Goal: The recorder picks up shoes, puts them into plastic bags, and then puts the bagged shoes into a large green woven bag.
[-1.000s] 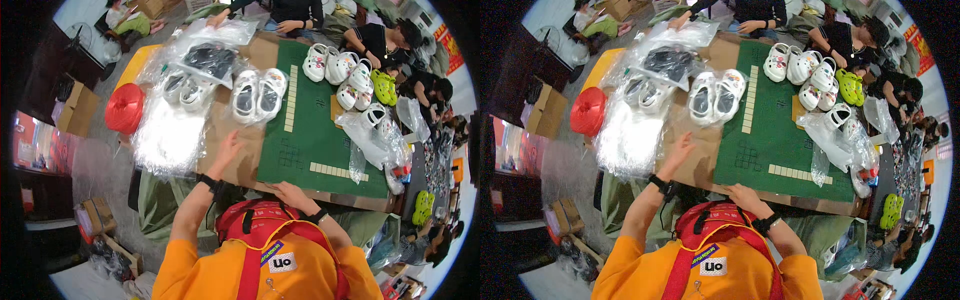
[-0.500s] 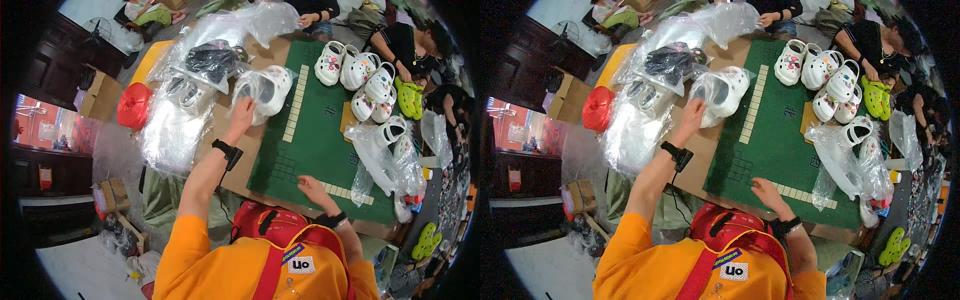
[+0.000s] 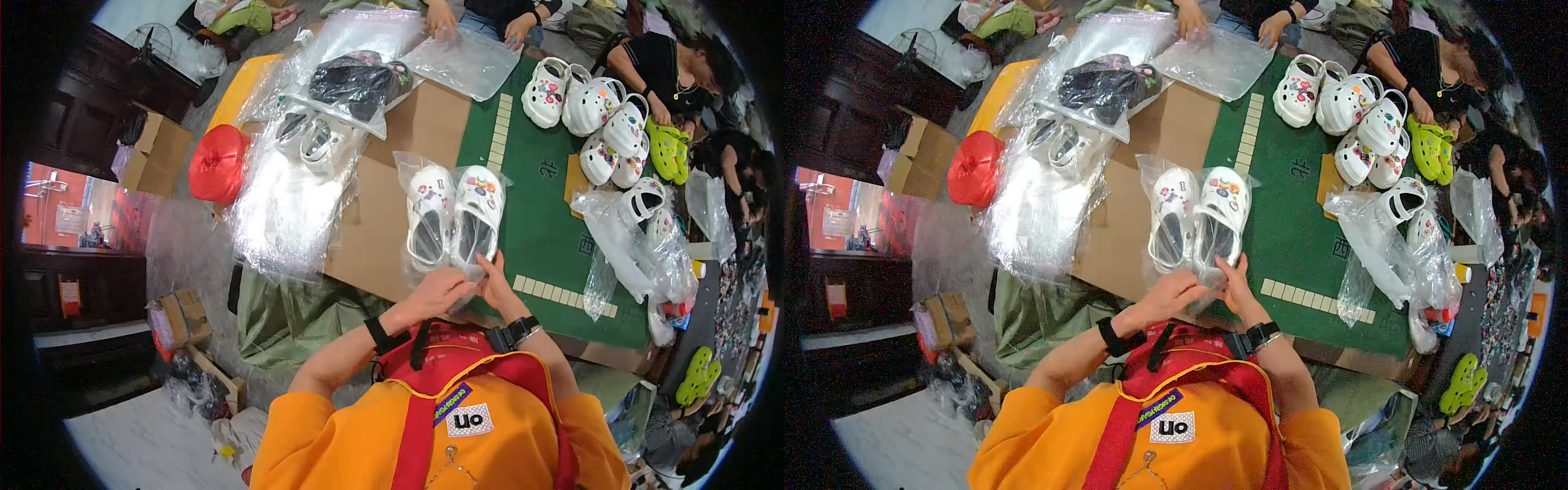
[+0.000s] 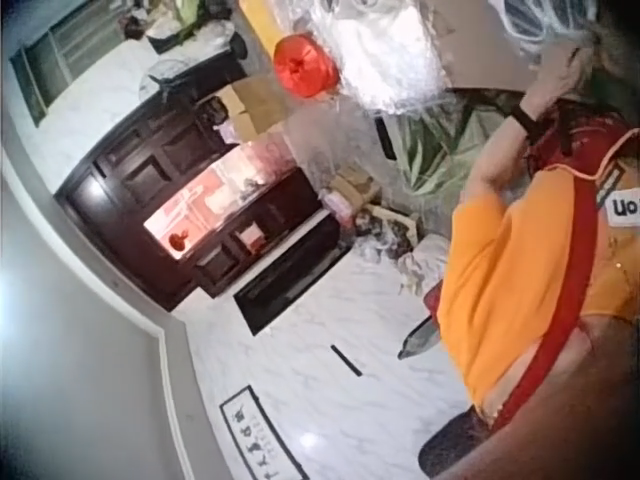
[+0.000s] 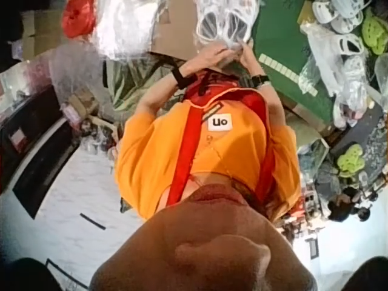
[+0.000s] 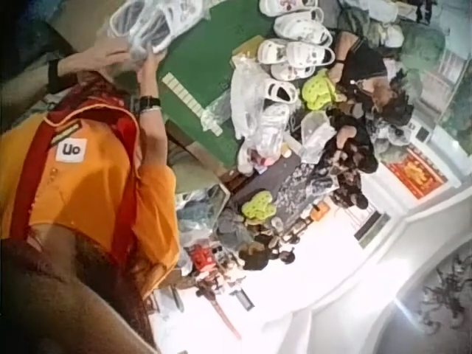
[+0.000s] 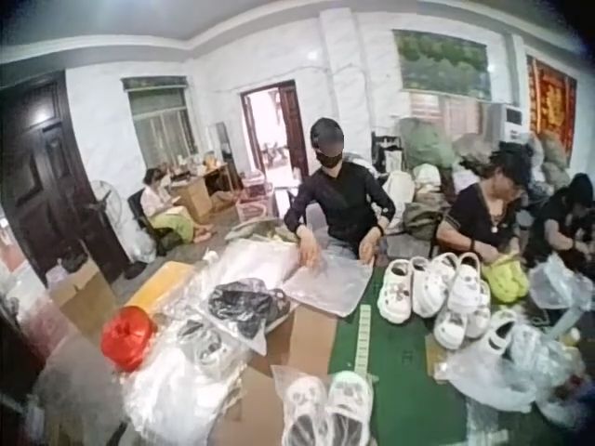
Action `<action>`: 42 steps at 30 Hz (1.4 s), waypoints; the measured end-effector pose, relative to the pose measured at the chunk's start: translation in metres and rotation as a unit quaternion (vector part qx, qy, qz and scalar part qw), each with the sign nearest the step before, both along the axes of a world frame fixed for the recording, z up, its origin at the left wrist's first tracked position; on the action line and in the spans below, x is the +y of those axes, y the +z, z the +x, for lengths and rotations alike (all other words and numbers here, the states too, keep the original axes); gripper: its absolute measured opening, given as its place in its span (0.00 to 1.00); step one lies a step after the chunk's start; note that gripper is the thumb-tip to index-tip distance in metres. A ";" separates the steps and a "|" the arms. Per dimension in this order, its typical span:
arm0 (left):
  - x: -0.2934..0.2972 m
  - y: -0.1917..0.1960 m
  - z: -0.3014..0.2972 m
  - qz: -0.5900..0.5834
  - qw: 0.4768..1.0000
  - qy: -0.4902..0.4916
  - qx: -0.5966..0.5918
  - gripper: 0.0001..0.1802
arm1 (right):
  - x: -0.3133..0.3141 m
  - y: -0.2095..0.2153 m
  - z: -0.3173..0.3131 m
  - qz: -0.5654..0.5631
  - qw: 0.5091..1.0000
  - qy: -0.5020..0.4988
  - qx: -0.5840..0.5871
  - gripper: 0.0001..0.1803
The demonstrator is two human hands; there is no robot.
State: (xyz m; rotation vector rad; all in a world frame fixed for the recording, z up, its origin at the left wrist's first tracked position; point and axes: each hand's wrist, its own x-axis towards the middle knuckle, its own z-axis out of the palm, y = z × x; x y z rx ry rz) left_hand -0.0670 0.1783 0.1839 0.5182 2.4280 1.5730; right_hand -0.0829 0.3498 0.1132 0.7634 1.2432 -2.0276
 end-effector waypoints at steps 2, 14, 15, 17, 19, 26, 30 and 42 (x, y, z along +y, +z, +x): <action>-0.008 0.003 0.009 0.085 0.972 0.117 -0.187 0.13 | 0.011 -0.019 0.008 0.018 0.998 -0.040 -0.050 0.55; -0.019 -0.083 -0.008 0.234 0.844 0.346 -0.335 0.41 | 0.001 -0.060 -0.008 0.238 0.956 0.042 0.164 0.51; -0.017 -0.083 -0.008 0.234 0.845 0.346 -0.334 0.41 | 0.000 -0.068 -0.007 0.238 0.956 0.042 0.165 0.51; -0.013 -0.095 -0.004 0.381 0.761 0.355 -0.386 0.39 | -0.001 -0.086 -0.005 -0.023 0.998 -0.046 0.037 0.41; -0.024 -0.120 0.004 0.388 0.719 0.345 -0.462 0.35 | -0.019 -0.037 -0.006 -0.035 0.998 -0.045 -0.026 0.38; 0.011 -0.150 -0.002 0.544 0.572 0.443 -0.424 0.50 | -0.050 -0.064 0.007 0.074 0.990 -0.041 0.109 0.50; -0.001 -0.177 -0.006 0.541 0.575 0.444 -0.425 0.55 | -0.059 -0.060 0.022 0.153 0.980 0.051 0.116 0.62; -0.045 -0.170 0.010 0.530 0.665 0.437 -0.294 0.31 | -0.107 0.020 0.044 0.280 0.932 0.167 0.160 0.63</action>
